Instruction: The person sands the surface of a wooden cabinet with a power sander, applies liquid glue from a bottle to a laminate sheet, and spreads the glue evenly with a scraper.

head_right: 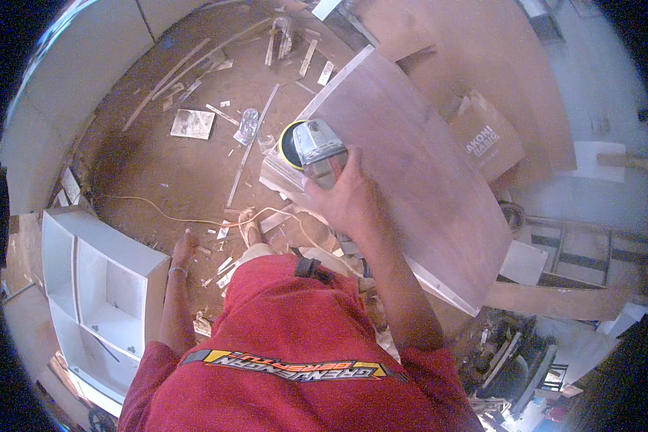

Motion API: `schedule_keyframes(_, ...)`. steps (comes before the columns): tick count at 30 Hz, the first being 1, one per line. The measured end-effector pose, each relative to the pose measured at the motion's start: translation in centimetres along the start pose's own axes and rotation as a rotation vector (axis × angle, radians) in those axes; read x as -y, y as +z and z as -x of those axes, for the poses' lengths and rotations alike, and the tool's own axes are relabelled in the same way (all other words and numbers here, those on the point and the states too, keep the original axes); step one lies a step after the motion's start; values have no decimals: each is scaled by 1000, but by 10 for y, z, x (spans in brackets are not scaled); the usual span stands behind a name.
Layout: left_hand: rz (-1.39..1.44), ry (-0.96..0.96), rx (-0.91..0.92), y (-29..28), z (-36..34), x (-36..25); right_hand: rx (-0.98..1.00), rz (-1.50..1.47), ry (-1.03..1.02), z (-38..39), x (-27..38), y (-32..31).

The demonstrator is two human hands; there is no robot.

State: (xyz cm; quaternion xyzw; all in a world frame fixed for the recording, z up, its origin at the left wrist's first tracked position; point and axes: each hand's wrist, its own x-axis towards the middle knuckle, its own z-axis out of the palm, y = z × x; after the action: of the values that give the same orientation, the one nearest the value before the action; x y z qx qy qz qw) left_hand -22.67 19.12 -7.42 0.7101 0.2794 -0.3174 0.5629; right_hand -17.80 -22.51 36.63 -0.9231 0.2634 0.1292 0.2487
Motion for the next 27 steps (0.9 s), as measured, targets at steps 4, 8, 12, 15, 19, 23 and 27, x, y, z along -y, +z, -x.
schedule_keyframes(4, 45, -31, 39, -14, -5, 38, 37, 45, -37, 1, 8, 2)
schedule_keyframes(8, -133, -86, 47, -15, 5, 32, 25, 70, -9, 0, 5, 5)
schedule_keyframes(12, -36, -141, 27, -10, 14, 30, -24, 71, 11, 1, -11, 4)
schedule_keyframes(15, -22, -148, 40, -5, 10, 25, -62, 31, 102, 10, -27, -8)
schedule_keyframes(19, -90, -165, 98, 3, -4, 14, -22, 27, 155, 40, -51, -7)
schedule_keyframes(23, -122, -135, 185, 4, -39, 11, -92, -26, 151, 67, -87, -2)
schedule_keyframes(27, -362, 66, 244, -22, -69, -1, -146, -100, 219, 106, -132, -13)
